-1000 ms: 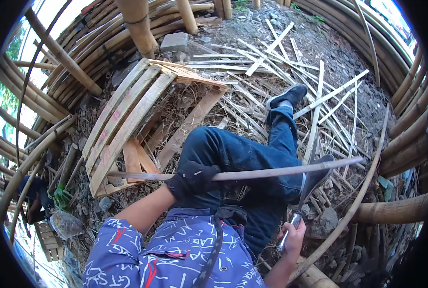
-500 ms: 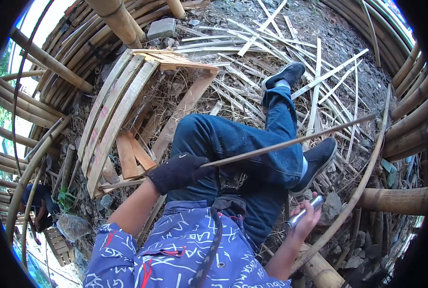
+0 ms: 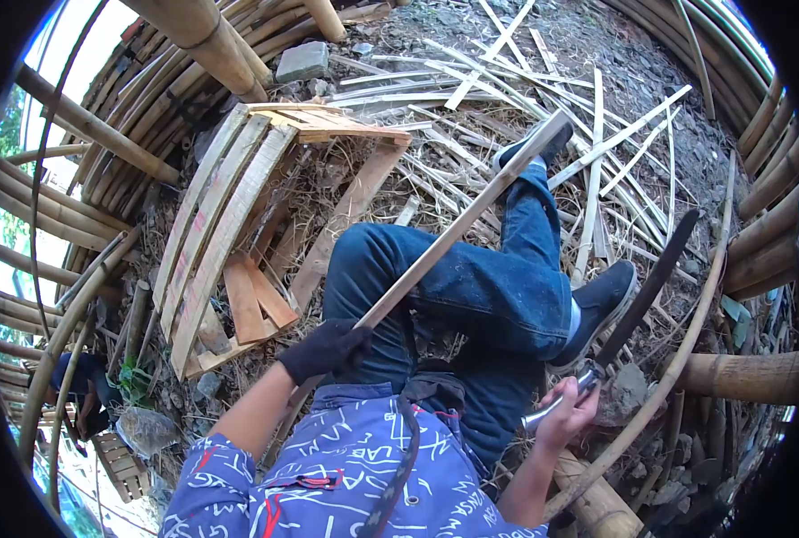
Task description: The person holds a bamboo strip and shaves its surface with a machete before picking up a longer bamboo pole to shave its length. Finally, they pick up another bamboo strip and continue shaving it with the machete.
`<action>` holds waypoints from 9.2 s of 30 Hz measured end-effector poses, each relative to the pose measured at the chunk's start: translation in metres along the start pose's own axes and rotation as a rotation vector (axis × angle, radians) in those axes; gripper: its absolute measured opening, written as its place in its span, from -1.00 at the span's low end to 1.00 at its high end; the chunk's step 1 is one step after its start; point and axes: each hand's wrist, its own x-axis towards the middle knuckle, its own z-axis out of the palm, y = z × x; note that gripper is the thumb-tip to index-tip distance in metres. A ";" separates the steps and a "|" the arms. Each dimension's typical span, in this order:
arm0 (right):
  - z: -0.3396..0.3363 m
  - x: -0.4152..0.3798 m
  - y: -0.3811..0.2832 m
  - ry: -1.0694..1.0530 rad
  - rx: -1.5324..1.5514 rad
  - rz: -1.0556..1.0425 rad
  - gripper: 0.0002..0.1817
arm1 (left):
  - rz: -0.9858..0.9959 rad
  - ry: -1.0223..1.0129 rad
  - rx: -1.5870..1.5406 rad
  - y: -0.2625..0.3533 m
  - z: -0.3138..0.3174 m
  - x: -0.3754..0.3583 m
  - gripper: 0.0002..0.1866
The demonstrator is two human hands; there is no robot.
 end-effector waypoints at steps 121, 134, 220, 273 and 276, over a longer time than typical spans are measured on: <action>0.142 0.134 0.038 -0.654 -0.998 -1.049 -0.46 | 0.821 0.416 0.778 -0.002 -0.024 0.070 -0.80; 0.146 0.110 0.029 -0.684 -0.951 -1.056 -0.45 | 0.747 0.499 0.730 0.003 -0.015 0.068 -0.69; 0.125 0.153 0.026 -0.411 -1.013 -0.753 -0.43 | 0.821 0.430 0.882 0.007 -0.021 0.074 -0.75; 0.215 0.013 0.056 -0.783 -0.408 -0.434 -0.50 | 0.376 0.597 0.434 -0.002 -0.024 0.060 -0.58; 0.216 0.018 0.059 -0.724 -0.434 -0.456 -0.53 | 0.336 0.556 0.412 0.012 -0.026 0.052 -0.56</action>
